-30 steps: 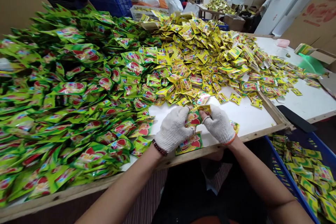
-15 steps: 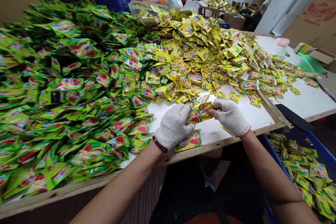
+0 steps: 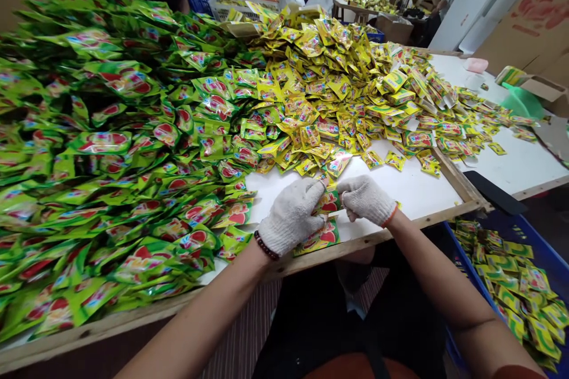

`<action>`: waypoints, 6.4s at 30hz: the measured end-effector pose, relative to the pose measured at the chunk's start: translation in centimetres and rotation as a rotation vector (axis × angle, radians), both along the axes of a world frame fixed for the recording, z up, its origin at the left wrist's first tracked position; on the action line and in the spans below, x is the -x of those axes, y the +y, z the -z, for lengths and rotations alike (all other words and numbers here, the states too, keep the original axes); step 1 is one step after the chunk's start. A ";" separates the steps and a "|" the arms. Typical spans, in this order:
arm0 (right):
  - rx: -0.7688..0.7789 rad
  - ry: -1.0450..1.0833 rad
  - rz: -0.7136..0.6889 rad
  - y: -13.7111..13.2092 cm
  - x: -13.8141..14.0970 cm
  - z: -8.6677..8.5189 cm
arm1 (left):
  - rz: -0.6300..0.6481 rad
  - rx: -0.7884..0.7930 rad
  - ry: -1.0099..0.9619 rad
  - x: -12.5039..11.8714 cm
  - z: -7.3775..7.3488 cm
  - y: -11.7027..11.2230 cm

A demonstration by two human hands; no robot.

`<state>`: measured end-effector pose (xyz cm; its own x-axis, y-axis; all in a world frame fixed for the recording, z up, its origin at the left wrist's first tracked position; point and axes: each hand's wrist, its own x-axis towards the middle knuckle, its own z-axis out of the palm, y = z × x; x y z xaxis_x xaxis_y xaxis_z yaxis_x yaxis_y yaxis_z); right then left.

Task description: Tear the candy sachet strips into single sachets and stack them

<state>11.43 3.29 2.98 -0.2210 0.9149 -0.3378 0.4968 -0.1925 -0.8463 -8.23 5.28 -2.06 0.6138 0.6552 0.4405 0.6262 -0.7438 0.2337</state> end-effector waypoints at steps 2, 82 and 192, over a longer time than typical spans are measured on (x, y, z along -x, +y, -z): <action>0.117 0.162 -0.104 0.0 -0.3 0.2 | -0.011 0.020 -0.009 0.1 -0.2 0.0; -0.382 0.453 0.017 2.8 0.9 2.5 | -0.386 0.460 -0.379 5.4 -5.8 4.8; -0.436 -0.522 0.274 9.1 -4.7 3.9 | -0.278 0.173 0.163 -0.3 -3.5 2.2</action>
